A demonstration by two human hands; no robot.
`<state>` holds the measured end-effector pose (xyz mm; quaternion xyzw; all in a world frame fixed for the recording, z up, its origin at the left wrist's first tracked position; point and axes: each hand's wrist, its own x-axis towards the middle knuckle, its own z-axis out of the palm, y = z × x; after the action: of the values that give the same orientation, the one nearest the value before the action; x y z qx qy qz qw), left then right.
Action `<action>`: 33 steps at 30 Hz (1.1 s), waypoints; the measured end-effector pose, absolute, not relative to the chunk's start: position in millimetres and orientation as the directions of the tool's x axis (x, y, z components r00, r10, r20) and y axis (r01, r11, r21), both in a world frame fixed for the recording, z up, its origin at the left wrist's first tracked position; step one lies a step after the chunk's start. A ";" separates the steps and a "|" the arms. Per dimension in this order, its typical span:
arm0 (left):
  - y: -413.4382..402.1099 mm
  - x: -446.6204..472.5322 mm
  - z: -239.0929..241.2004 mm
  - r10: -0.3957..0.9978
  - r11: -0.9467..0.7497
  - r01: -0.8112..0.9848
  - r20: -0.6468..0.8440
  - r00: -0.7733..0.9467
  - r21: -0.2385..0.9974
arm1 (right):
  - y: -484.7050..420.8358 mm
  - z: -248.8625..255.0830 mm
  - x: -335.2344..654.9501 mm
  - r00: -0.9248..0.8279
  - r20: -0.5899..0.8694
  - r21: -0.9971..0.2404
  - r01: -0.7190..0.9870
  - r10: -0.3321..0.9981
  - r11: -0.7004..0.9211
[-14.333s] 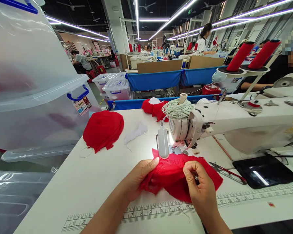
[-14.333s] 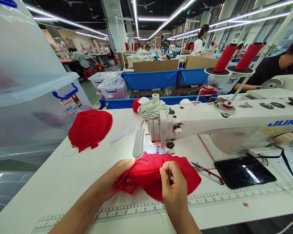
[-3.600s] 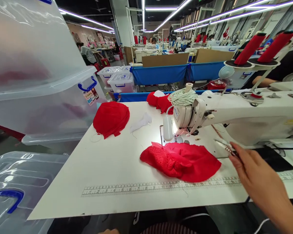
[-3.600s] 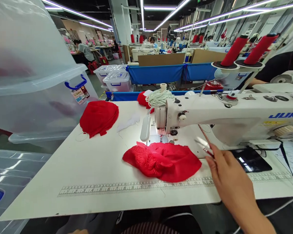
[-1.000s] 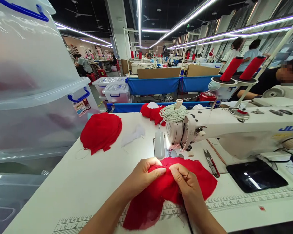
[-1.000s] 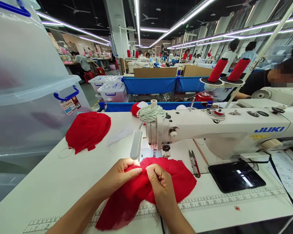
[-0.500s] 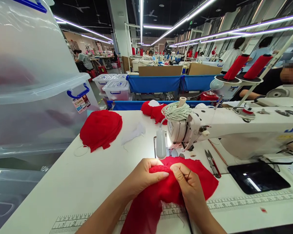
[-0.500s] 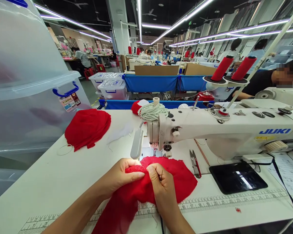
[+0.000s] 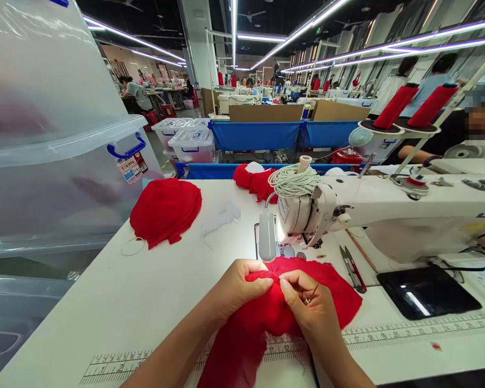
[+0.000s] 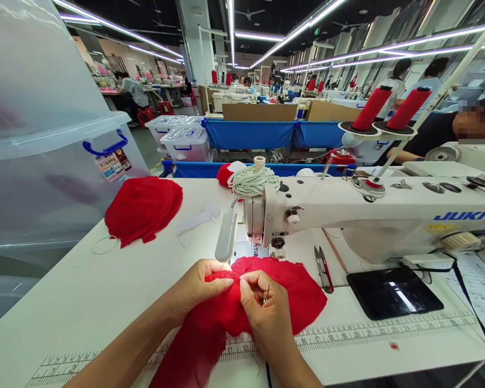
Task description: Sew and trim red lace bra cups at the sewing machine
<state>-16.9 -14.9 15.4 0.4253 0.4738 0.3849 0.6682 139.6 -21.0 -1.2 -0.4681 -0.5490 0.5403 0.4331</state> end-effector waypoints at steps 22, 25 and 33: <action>-13.7 -17.9 13.1 0.920 0.336 -0.047 -0.317 0.231 0.941 | -19.3 -9.5 141.5 -0.217 -0.007 -1.000 -0.011 0.976 -0.010; -13.9 -18.0 12.8 0.929 0.323 -0.031 -0.310 0.204 0.946 | -20.3 -7.0 141.6 -0.215 -0.049 -0.998 -0.030 0.975 -0.057; -14.0 -18.9 16.6 0.928 0.316 -0.061 -0.295 0.228 0.947 | -22.4 -4.3 140.7 -0.216 -0.073 -0.994 -0.067 0.974 -0.089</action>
<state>-18.9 -14.0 16.6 0.4427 0.4897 0.3821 0.6467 140.7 -22.4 -4.3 -0.4438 -0.5106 0.5895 0.4414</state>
